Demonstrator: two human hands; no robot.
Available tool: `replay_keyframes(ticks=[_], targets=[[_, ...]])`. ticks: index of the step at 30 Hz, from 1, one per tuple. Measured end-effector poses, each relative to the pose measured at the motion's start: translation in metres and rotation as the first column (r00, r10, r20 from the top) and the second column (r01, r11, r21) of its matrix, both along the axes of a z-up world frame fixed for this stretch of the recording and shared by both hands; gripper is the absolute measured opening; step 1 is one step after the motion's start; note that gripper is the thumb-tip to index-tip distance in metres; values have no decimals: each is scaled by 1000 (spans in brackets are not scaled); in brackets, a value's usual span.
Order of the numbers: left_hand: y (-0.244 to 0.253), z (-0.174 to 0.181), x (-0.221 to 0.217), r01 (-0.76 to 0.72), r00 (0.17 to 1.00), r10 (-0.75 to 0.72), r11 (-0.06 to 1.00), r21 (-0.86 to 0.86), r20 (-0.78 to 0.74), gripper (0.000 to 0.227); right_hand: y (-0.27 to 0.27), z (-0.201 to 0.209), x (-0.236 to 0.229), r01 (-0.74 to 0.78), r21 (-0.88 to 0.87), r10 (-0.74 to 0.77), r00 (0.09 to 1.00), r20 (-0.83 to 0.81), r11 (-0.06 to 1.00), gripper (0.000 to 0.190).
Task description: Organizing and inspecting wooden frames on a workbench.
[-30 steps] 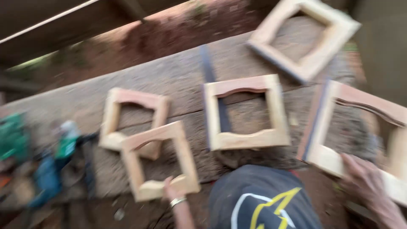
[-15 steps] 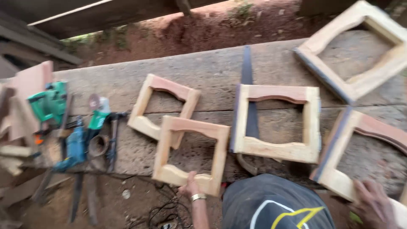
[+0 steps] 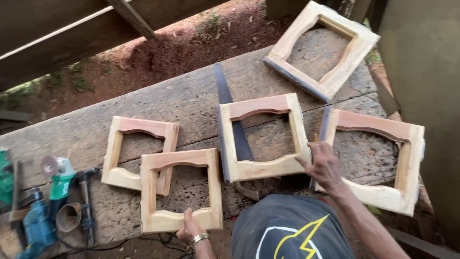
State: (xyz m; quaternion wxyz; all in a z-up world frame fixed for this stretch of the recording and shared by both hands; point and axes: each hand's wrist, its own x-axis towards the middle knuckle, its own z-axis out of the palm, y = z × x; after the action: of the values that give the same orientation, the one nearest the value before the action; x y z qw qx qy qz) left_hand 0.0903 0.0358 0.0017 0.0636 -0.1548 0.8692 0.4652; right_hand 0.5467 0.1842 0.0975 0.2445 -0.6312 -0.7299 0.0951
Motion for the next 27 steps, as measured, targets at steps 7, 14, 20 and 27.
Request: replay_keyframes(ticks=[7,14,20,27], targets=[[-27,-18,-25,698,714,-629,674,243,-306,66,20,3,-111,-519,-231,541,840,44,823,96],[53,64,30,501,178,-822,549,-669,-541,59,20,-69,-110,-606,-208,612,790,-41,768,75],[114,136,-44,440,526,-809,522,-731,-262,88,12,-47,-102,-544,-460,587,807,-59,702,74],[70,96,-109,556,657,-754,495,-667,-12,87,18,-61,-121,-446,-530,581,806,113,722,66]])
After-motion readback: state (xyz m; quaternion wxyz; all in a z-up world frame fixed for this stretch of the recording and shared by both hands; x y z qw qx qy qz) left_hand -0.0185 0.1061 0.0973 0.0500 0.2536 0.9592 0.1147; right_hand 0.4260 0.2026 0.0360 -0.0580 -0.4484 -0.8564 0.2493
